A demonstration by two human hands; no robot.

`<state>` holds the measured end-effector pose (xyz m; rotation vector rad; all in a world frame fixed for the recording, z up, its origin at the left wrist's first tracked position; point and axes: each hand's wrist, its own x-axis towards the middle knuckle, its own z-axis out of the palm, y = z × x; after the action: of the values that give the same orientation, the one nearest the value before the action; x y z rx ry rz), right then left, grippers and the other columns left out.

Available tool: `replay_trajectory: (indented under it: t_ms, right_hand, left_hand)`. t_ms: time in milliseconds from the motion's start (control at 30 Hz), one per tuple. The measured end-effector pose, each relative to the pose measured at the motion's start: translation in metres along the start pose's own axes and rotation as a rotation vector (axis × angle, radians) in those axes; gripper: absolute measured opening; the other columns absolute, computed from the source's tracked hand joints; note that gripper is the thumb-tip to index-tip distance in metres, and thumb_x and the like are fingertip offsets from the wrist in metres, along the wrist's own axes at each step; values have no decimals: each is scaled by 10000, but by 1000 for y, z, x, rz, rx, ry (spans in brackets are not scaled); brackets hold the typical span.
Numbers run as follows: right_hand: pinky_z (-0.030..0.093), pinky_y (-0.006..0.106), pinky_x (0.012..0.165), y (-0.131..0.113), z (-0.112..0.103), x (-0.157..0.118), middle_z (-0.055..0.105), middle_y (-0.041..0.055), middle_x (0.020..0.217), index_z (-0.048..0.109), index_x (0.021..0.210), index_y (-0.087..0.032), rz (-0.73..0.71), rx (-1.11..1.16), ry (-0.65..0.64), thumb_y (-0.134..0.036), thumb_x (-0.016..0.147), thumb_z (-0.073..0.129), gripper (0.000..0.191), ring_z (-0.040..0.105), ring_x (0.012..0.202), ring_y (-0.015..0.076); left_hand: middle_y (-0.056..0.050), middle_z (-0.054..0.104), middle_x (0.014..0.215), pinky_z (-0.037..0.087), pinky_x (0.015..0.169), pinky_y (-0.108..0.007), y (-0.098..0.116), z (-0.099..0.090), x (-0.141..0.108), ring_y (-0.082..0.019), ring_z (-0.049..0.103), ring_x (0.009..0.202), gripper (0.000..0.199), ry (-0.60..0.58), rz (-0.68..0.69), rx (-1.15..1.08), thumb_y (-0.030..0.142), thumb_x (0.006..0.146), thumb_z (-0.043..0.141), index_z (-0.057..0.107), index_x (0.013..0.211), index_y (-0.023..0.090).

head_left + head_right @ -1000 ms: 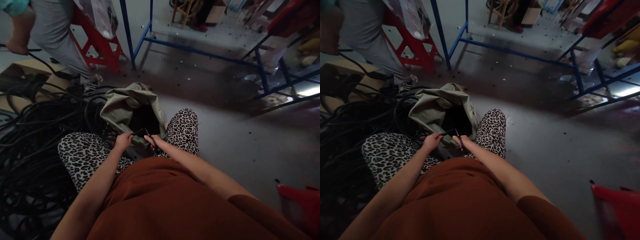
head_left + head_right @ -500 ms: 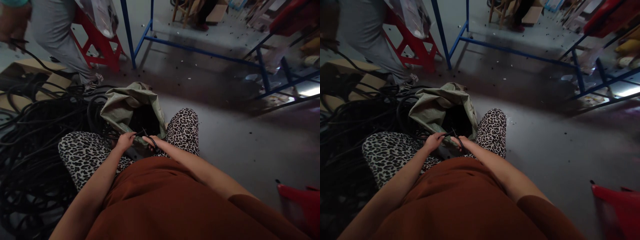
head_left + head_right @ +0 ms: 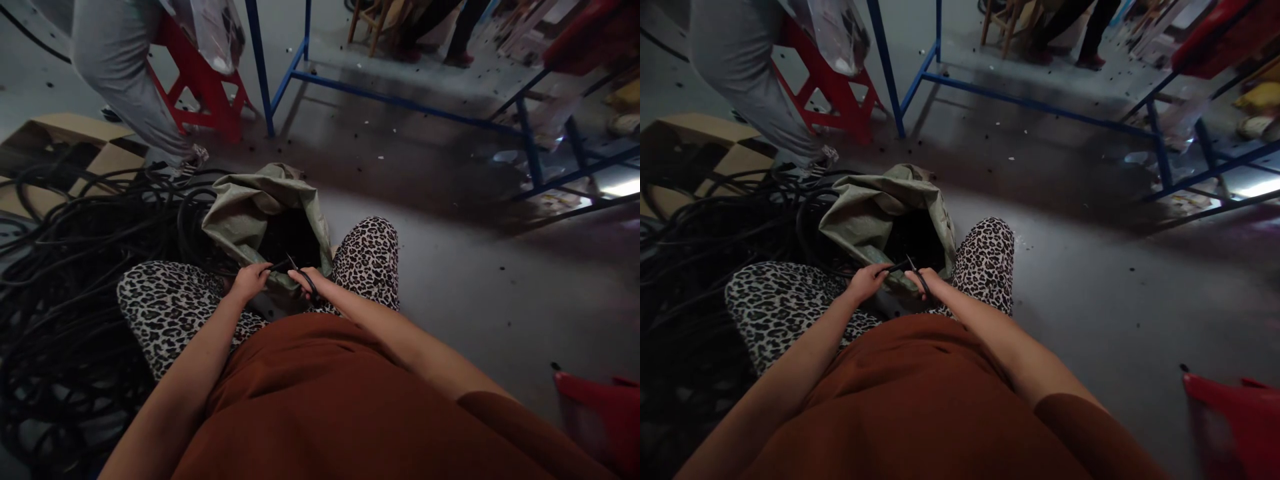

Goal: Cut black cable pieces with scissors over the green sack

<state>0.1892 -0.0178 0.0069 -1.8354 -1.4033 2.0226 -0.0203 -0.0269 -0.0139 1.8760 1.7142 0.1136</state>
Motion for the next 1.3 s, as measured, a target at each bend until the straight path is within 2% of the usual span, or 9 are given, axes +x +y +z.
replay_trajectory:
  t_ms: [233,500,633,767,1033,1300]
  right_hand:
    - [347,175,308,0,1,1,446,-45,411,606,758,-126,-13,-156,46,-514,836,539,401,446,282,92]
    - [363,191,342,3,2,2,471,-24,405,638,748,-122,18,-269,31,-529,829,530,429,476,295,114]
    - [356,182,336,3,1,4,462,-28,390,631,733,-122,21,-272,24,-533,833,521,437,466,287,108]
    - [368,177,332,6,0,7,470,-34,407,617,795,-129,32,-183,63,-562,830,514,447,477,297,106]
    - [401,175,331,10,2,9,564,0,507,597,935,-138,44,-129,-135,-626,866,395,533,528,329,111]
    - [396,168,334,6,3,5,559,0,502,600,919,-136,31,-109,-139,-624,857,418,525,521,334,104]
  left_hand:
    - [-17,668,1091,435,916,-240,-1,2,1,-148,594,1018,338,-12,-21,23,304,858,426,624,1122,231]
    - [-10,667,1097,436,902,-228,-2,2,0,-149,596,1021,334,-53,-37,119,308,858,430,627,1120,246]
    - [-20,665,1102,439,897,-241,-3,1,0,-164,596,1027,334,-49,-51,149,311,854,436,626,1122,248]
    - [-29,663,1106,446,889,-252,-4,1,0,-171,600,1024,335,-36,-72,140,305,856,432,623,1124,241]
    - [-36,661,1108,445,908,-259,-7,2,2,-172,597,1027,357,79,-91,116,309,867,418,601,1161,225]
    - [-27,658,1110,428,924,-256,-4,6,1,-157,587,1034,350,44,-13,65,313,868,414,597,1158,240]
